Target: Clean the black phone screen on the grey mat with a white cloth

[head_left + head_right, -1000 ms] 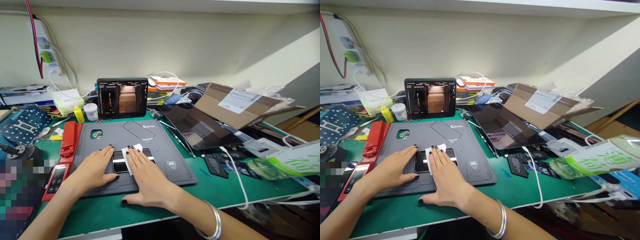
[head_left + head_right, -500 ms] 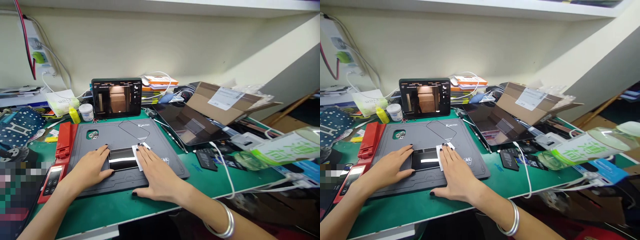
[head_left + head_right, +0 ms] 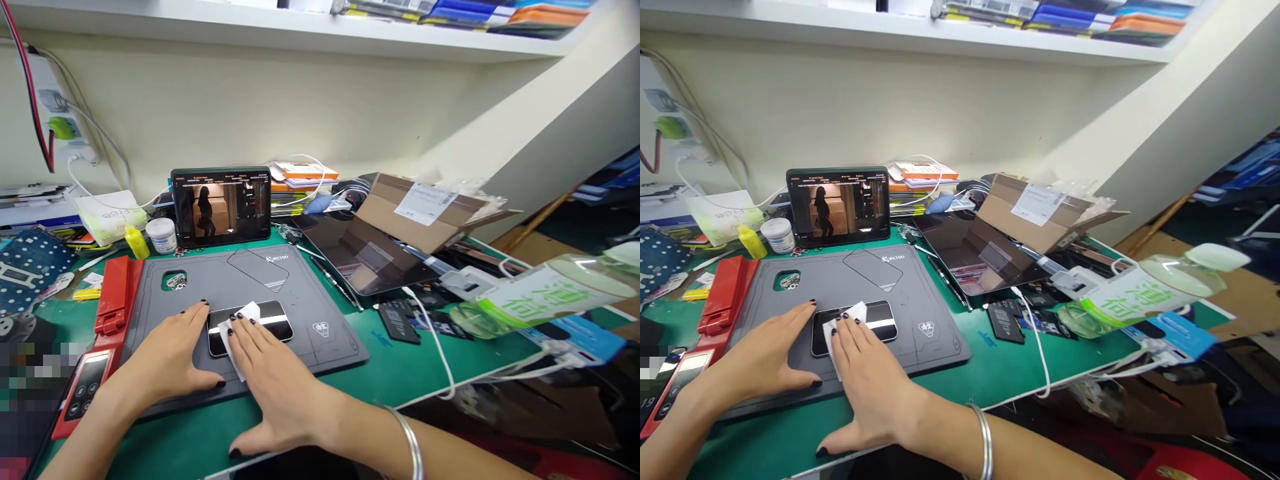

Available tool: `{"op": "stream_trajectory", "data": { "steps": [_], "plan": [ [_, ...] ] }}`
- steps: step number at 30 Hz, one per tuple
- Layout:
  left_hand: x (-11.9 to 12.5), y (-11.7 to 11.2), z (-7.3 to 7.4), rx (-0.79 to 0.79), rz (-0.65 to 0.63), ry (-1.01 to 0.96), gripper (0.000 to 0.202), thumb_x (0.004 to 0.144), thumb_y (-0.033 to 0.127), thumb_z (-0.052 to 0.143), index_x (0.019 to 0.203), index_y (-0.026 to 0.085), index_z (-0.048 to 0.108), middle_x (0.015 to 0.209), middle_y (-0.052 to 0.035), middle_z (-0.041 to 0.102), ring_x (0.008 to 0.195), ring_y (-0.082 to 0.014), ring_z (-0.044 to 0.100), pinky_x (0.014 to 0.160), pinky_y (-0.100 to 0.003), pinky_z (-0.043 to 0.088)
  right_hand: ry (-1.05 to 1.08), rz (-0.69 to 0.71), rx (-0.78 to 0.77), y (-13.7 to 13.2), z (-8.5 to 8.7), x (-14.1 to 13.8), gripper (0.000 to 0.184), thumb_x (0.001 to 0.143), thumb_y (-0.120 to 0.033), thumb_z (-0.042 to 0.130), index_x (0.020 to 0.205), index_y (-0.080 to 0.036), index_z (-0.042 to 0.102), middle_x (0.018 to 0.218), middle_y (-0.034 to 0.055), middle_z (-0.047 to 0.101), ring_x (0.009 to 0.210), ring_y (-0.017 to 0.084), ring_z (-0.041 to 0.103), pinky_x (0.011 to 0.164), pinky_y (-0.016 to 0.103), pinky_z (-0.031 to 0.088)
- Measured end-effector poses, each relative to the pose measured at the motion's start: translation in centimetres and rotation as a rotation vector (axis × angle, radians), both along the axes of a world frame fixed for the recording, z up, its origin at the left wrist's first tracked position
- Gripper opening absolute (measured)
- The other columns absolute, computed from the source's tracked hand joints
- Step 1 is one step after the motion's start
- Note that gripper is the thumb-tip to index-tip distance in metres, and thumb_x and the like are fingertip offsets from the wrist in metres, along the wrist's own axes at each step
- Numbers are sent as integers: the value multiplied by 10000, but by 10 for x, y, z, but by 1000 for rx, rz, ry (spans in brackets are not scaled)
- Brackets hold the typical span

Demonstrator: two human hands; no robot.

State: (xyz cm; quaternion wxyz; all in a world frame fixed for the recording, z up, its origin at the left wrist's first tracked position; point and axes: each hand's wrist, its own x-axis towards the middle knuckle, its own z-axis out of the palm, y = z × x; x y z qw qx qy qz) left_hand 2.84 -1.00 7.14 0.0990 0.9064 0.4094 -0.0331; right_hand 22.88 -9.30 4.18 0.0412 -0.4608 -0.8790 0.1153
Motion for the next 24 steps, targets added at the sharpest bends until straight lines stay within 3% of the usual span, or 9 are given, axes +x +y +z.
{"op": "stream_trajectory", "data": {
  "steps": [4,9,16,21,24],
  "plan": [
    [0,-2,2,11,4,-71,931,620,514,699,1415,160,370,1447,-184,465,1227,-394,541,976,-478,474,-7,74,76,9,3,-16,1202,722,-808,519,1467,91,233,1549,295,141,1461,384,61,1213,446,42],
    [-3,2,-1,-36,21,-57,991,609,506,710,1448,168,304,1472,-200,428,1271,-385,505,1001,-487,456,-34,105,91,18,6,-28,1182,725,-801,524,1472,71,242,1555,267,148,1468,355,62,1215,425,34],
    [-7,7,-6,-87,21,-66,985,630,505,716,1448,148,297,1485,-217,399,1305,-379,470,1027,-490,438,8,90,53,21,7,-30,1200,731,-798,526,1472,91,212,1550,280,132,1463,368,48,1212,434,47],
    [-6,4,-5,-53,1,-96,861,687,460,679,1423,179,333,1464,-184,447,1281,-362,502,1007,-471,456,38,46,12,24,8,-27,1193,733,-803,513,1483,70,202,1555,267,97,1459,373,44,1211,445,75],
    [-4,2,-5,-45,5,-75,823,701,421,672,1408,134,363,1463,-191,444,1291,-364,490,1022,-461,448,37,19,4,26,8,-26,1207,718,-812,522,1485,65,205,1555,265,92,1459,375,52,1211,451,84]
  ]
}}
